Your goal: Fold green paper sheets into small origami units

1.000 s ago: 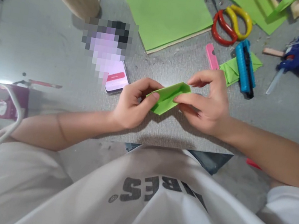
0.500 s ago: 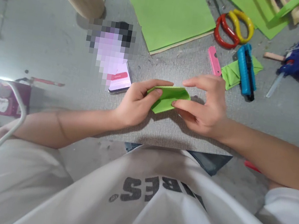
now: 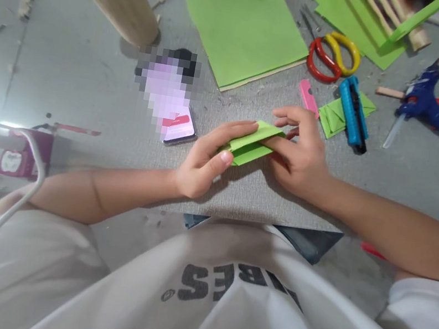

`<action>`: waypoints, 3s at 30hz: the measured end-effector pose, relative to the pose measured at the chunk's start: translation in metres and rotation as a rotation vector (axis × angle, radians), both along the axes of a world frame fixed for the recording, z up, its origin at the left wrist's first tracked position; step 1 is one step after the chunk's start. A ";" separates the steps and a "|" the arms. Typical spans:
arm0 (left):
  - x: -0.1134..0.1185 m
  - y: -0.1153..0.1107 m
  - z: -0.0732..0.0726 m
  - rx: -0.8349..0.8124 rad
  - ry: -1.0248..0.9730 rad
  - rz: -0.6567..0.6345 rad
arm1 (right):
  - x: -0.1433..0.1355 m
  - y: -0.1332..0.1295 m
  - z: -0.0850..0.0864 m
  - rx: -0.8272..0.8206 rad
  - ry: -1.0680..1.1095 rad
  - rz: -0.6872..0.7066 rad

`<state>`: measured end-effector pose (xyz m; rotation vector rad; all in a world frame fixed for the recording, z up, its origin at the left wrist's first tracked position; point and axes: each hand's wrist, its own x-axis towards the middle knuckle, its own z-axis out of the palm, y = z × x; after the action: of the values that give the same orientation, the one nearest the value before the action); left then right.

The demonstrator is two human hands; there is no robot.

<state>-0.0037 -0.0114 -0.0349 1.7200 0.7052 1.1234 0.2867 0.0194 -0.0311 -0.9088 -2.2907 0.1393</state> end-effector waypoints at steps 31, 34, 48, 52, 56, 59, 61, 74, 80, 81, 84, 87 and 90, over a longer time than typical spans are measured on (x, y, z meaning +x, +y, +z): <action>-0.001 -0.002 0.007 -0.218 0.095 0.034 | 0.008 0.002 0.010 -0.123 -0.019 0.143; -0.001 -0.002 -0.001 -0.233 0.021 0.039 | 0.009 0.003 0.011 -0.171 -0.024 0.168; 0.006 -0.002 0.012 -0.458 -0.146 0.006 | 0.005 -0.001 0.002 -0.063 0.001 0.193; 0.005 0.006 0.009 -0.540 -0.168 0.014 | 0.005 0.001 -0.002 0.044 0.048 0.220; 0.004 0.010 0.005 -0.510 -0.113 0.098 | 0.003 0.001 -0.003 0.116 0.037 0.187; 0.005 0.011 0.004 -0.487 -0.123 0.125 | 0.003 0.002 -0.002 0.148 0.039 0.180; 0.005 0.013 0.003 -0.501 -0.147 0.131 | 0.005 0.003 -0.002 0.129 0.018 0.182; 0.009 0.016 0.020 -0.621 -0.201 0.125 | 0.012 0.005 0.003 0.099 -0.053 0.211; 0.019 0.016 0.032 -0.730 -0.363 0.221 | 0.011 0.001 0.009 0.099 -0.132 0.173; 0.020 0.016 0.033 -0.747 -0.372 0.232 | 0.011 0.001 0.009 0.092 -0.143 0.169; 0.020 0.016 0.032 -0.773 -0.392 0.252 | 0.009 0.000 0.008 0.094 -0.149 0.164; 0.020 0.016 0.030 -0.769 -0.401 0.251 | 0.006 -0.002 0.008 0.084 -0.121 0.144; 0.018 0.015 0.027 -0.762 -0.380 0.206 | 0.000 -0.004 0.007 0.106 -0.057 0.104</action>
<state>0.0140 0.0034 -0.0077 0.7826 0.9246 1.0824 0.2865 0.0151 -0.0246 -0.7493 -2.3747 0.0370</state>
